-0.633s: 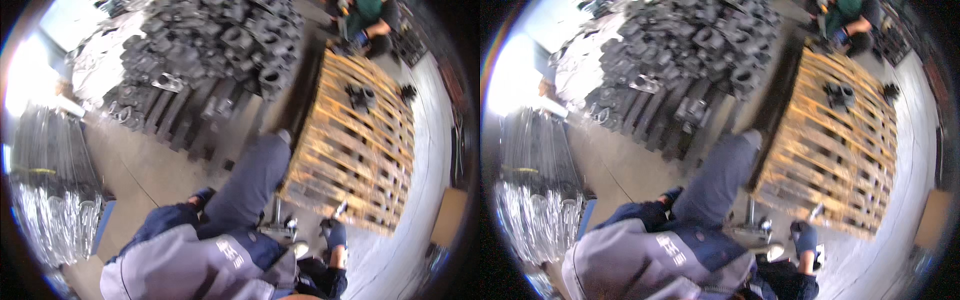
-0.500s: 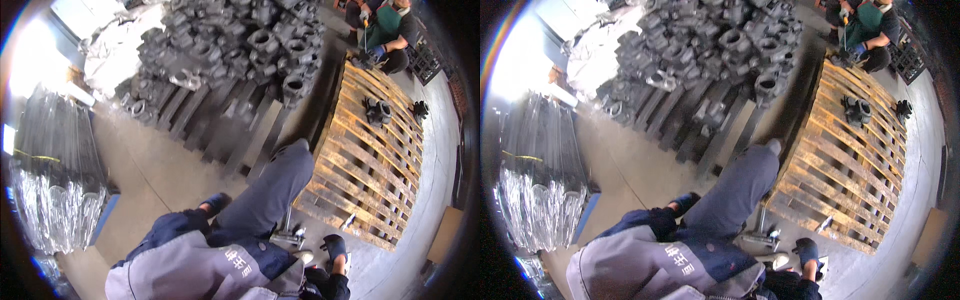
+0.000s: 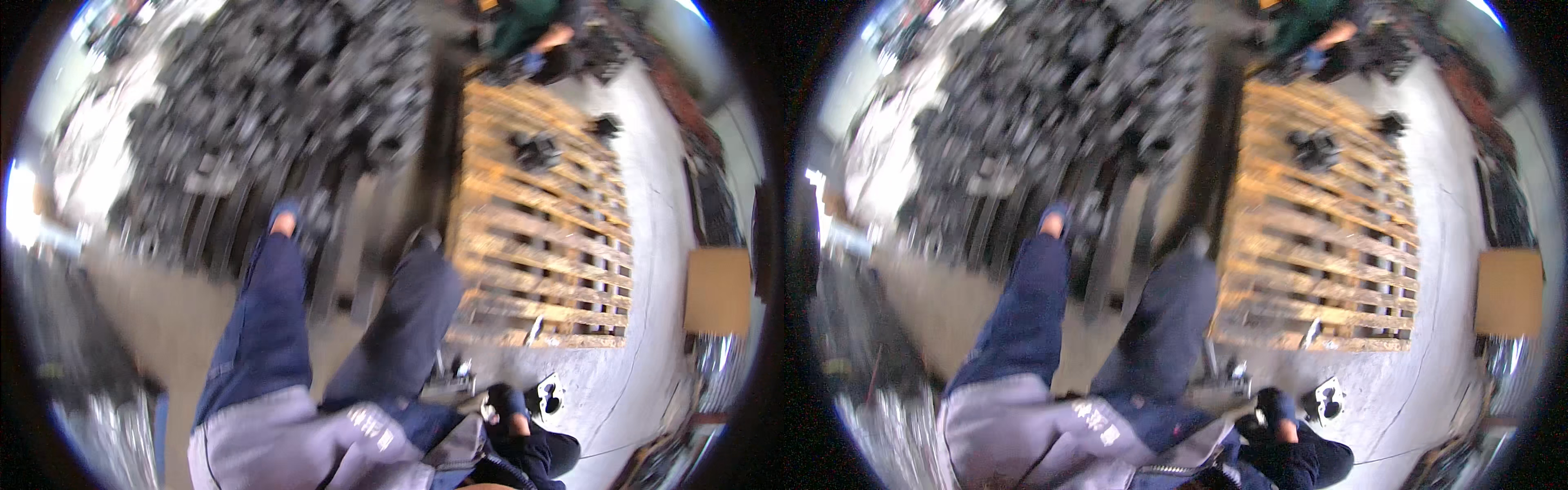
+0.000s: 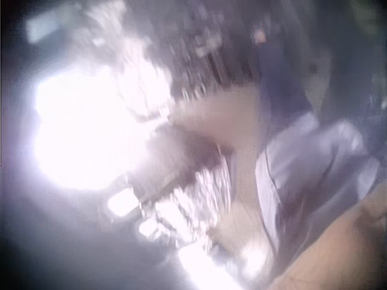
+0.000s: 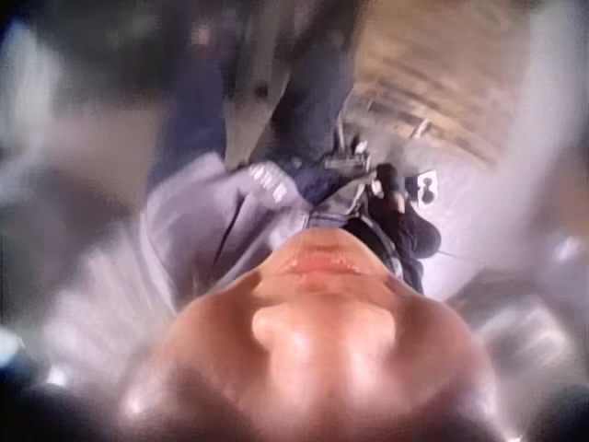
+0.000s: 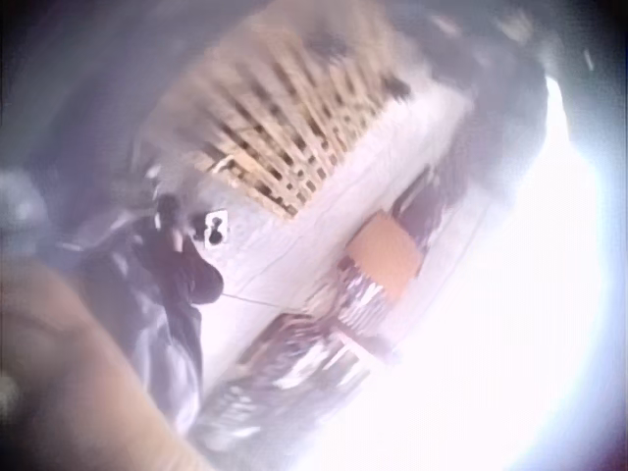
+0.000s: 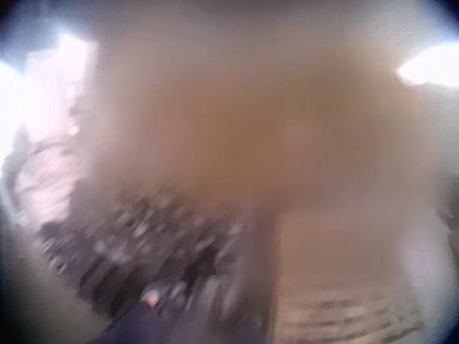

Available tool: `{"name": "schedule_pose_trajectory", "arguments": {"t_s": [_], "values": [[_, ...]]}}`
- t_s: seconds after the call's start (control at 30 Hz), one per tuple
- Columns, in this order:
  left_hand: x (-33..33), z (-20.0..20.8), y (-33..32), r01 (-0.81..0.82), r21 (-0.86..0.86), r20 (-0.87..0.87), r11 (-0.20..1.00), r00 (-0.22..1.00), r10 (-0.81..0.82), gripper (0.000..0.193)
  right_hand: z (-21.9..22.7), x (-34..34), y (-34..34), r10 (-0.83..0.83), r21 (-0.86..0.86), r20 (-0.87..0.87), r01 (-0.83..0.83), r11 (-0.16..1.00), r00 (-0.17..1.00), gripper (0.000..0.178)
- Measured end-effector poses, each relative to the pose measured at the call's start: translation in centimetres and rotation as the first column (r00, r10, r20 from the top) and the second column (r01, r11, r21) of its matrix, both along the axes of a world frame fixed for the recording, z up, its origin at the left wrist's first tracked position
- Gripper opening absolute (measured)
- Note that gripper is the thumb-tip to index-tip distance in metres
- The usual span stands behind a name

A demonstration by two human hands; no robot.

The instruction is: The person sits on the floor and uses a hammer to tap and smooth the edges of a metal part. They repeatedly inspect the part, rotate it, and place it on a wooden pallet after finishing.

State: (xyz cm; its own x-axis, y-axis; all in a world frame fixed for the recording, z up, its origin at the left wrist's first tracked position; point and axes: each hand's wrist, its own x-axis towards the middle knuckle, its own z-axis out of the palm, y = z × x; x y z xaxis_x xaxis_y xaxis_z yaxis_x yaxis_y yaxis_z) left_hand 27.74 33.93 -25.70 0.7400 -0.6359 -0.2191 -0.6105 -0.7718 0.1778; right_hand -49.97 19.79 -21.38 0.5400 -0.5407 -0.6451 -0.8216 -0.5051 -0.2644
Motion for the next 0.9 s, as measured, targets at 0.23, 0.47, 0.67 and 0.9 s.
{"name": "schedule_pose_trajectory", "arguments": {"t_s": [0.23, 0.47, 0.67, 0.9], "values": [[-6.9, 6.3, -4.8, -0.028, 0.070, -0.014, 0.997, 0.999, 0.029, 0.038, 4.6, 3.4, -0.9, -0.091, -0.112, -0.138, 0.076, 0.991, 0.986, 0.024], [-12.4, 5.7, 0.5, -0.298, -0.480, -0.288, 0.825, 0.942, 0.173, 0.030, 9.6, 7.4, -0.3, -0.154, -0.101, 0.171, 0.172, 0.980, 0.973, 0.024], [-9.3, 4.0, 0.9, -0.349, -0.509, -0.389, 0.787, 0.909, 0.151, 0.032, 10.8, 4.0, -4.1, -0.159, -0.161, 0.466, 0.260, 0.952, 0.870, 0.026], [-16.0, 15.7, -12.5, -0.149, -0.552, -0.536, 0.820, 0.817, -0.213, 0.041, 18.2, 1.8, -11.6, -0.299, -0.291, 0.634, 0.578, 0.763, 0.714, 0.029]]}}
